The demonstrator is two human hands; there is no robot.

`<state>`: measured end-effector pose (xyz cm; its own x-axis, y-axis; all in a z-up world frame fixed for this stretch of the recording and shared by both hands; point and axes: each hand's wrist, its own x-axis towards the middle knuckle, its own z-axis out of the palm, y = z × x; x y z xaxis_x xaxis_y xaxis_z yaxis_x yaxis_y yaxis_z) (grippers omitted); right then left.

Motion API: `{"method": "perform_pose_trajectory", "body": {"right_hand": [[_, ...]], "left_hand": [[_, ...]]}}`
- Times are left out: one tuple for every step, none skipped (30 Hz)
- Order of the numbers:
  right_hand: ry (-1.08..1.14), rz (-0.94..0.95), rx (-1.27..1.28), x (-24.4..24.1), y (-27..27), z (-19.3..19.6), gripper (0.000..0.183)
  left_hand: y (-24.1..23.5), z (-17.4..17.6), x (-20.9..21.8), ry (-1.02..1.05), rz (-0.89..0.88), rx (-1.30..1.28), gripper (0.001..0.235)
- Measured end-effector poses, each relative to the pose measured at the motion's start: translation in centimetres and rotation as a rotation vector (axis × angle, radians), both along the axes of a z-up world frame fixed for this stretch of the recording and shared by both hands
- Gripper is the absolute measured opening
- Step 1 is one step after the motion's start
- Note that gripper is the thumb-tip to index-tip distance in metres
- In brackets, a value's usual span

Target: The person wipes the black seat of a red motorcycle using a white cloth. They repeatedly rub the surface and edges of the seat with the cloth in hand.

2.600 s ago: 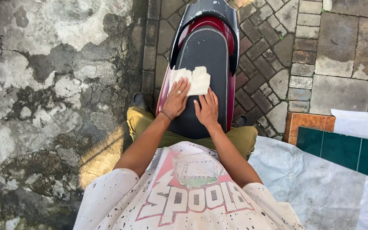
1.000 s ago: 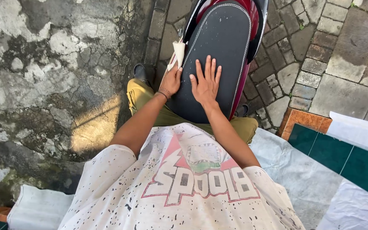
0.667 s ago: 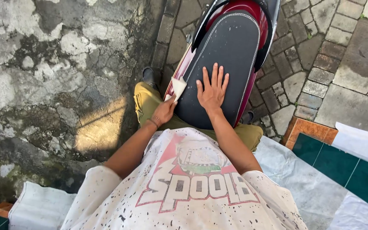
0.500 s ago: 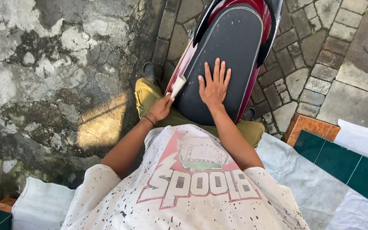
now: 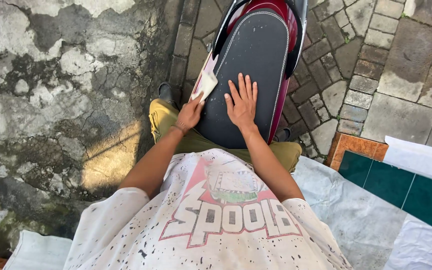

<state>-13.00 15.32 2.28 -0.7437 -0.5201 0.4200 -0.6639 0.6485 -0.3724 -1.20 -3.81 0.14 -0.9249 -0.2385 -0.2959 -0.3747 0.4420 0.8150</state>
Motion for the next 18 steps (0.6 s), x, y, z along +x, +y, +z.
{"method": "perform_pose_trajectory", "body": {"right_hand": [[-0.004,0.010,0.002,0.0,0.5,0.3,0.041],[-0.011,0.027,0.002,0.1,0.8,0.6,0.041],[-0.009,0.045,-0.007,-0.4,0.3,0.8,0.041],[-0.004,0.056,-0.016,-0.1,0.2,0.8,0.041],[-0.022,0.056,-0.019,-0.1,0.3,0.8,0.042],[-0.040,0.056,-0.022,-0.2,0.4,0.8,0.042],[-0.044,0.049,-0.020,-0.4,0.4,0.9,0.042],[-0.055,0.053,-0.028,-0.5,0.4,0.8,0.042],[-0.071,0.059,-0.033,-0.4,0.5,0.7,0.042],[-0.081,0.052,-0.028,0.5,1.1,0.7,0.042],[-0.120,0.074,-0.030,0.1,1.4,0.8,0.041],[-0.158,0.096,-0.033,-0.4,1.6,0.9,0.039],[-0.148,0.086,-0.035,-0.6,1.7,1.0,0.039],[-0.157,0.086,-0.027,-0.9,1.7,1.0,0.040],[-0.183,0.090,-0.011,0.1,2.3,0.9,0.040],[-0.188,0.084,-0.006,0.2,2.5,0.9,0.040],[-0.177,0.081,-0.011,0.1,2.3,0.8,0.040],[-0.166,0.079,-0.016,0.1,2.1,0.9,0.040]], "left_hand": [[0.1,-0.4,1.7,-0.004,0.010,0.002,0.045],[0.1,-0.8,3.5,-0.051,-0.045,-0.054,0.042],[-0.7,-1.1,4.6,-0.090,-0.099,-0.120,0.040],[-0.8,-1.5,5.9,-0.086,-0.087,-0.128,0.040],[-1.1,-2.0,6.4,-0.137,-0.112,-0.092,0.039],[-1.2,-2.5,7.0,-0.188,-0.138,-0.056,0.039],[-1.2,-2.4,6.3,-0.192,-0.146,-0.054,0.039],[-1.1,-2.5,5.6,-0.196,-0.165,-0.120,0.033],[-1.0,-2.5,5.3,-0.206,-0.184,-0.184,0.031],[-0.3,0.2,5.3,-0.214,-0.192,-0.178,0.031],[-0.2,2.9,3.8,-0.132,-0.045,-0.108,0.031],[-0.1,5.7,2.3,-0.049,0.100,-0.035,0.033],[-0.3,7.0,0.0,-0.039,0.090,-0.036,0.033],[-0.4,8.4,-2.2,0.049,0.128,-0.032,0.035],[0.0,9.7,-3.2,0.121,0.171,-0.020,0.040],[0.2,9.9,-5.3,0.115,0.165,-0.015,0.040],[0.2,10.2,-7.3,0.142,0.132,-0.040,0.043],[0.2,10.4,-9.3,0.170,0.099,-0.065,0.048]]}}
